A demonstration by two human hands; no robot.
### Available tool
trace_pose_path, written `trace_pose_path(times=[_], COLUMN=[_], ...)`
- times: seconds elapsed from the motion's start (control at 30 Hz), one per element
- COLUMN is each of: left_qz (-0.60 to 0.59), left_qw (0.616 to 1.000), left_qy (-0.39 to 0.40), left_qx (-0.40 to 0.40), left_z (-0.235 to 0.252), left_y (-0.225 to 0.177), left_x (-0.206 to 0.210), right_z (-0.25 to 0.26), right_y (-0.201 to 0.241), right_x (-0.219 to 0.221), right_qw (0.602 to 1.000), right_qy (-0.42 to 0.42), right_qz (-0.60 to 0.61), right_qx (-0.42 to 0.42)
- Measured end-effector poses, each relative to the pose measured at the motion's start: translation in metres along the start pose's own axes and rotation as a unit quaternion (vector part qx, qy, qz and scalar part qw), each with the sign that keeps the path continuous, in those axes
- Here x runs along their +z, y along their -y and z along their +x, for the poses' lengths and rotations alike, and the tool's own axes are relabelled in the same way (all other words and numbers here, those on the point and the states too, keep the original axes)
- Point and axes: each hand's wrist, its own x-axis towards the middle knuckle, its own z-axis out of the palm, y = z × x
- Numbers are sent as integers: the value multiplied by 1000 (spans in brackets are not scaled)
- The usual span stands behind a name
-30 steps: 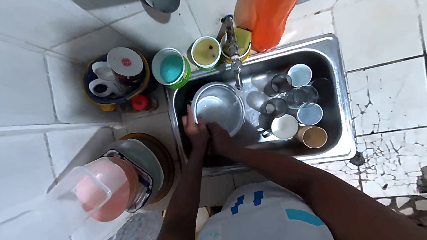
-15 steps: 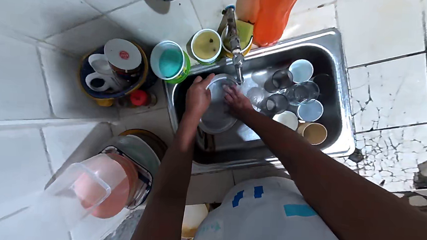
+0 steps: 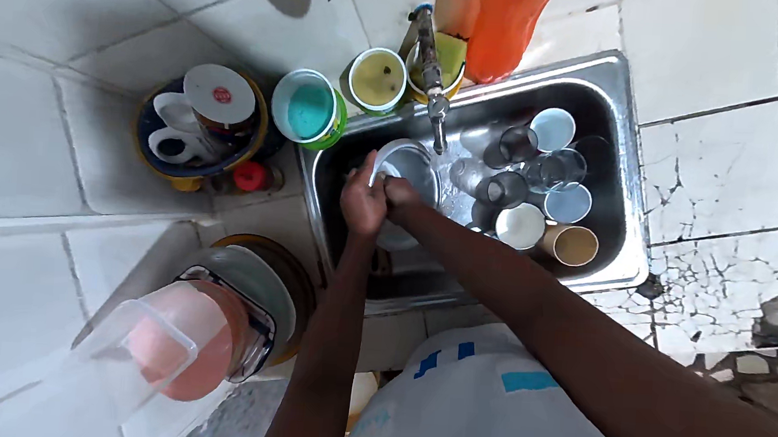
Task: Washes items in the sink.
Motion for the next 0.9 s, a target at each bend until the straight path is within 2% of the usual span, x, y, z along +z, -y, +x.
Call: trace_pose_path(times=[0.03, 0.1, 0.17, 0.23, 0.3, 0.37, 0.43, 0.47, 0.53, 0.6, 0.67, 0.7, 0.8, 0.9], left_qz=[-4, 0, 15, 23, 30, 46, 65, 74, 78, 63, 39, 29, 18, 0], left_qw=[1000, 999, 999, 998, 998, 996, 994, 993, 992, 994, 996, 998, 998, 998], left_qy=[-11, -29, -26, -11, 15, 55, 79, 84, 83, 71, 49, 38, 0, -25], left_qx=[5, 19, 41, 54, 60, 51, 46, 45, 46, 54, 56, 50, 52, 52], left_z=[-2, -2, -3, -1, 4, 12, 21, 25, 30, 27, 19, 14, 1, -8], left_y=[1, 1, 1, -4, -17, -31, -39, -40, -36, -31, -30, -28, -16, -7], left_x=[1, 2, 1, 3, 6, 7, 6, 5, 3, 2, 4, 4, 6, 8], right_z=[-2, -21, -28, -12, 9, 26, 41, 53, 63, 62, 57, 47, 7, -6], right_y=[2, -7, -32, -53, -64, -60, -39, -29, -11, -14, -38, -53, -68, -70], right_x=[3, -1, -15, -41, -68, -92, -105, -110, -114, -114, -111, -105, -73, -38], right_qw=[998, 994, 972, 920, 847, 748, 676, 663, 663, 636, 639, 660, 785, 892], right_qy=[-26, 14, 83, 129, 148, 162, 152, 140, 113, 103, 85, 77, 105, 140], right_qz=[59, -74, -185, -335, -476, -610, -692, -704, -699, -707, -692, -679, -586, -418], right_qx=[0, -76, -121, -155, -182, -206, -203, -210, -244, -292, -325, -312, -171, -103])
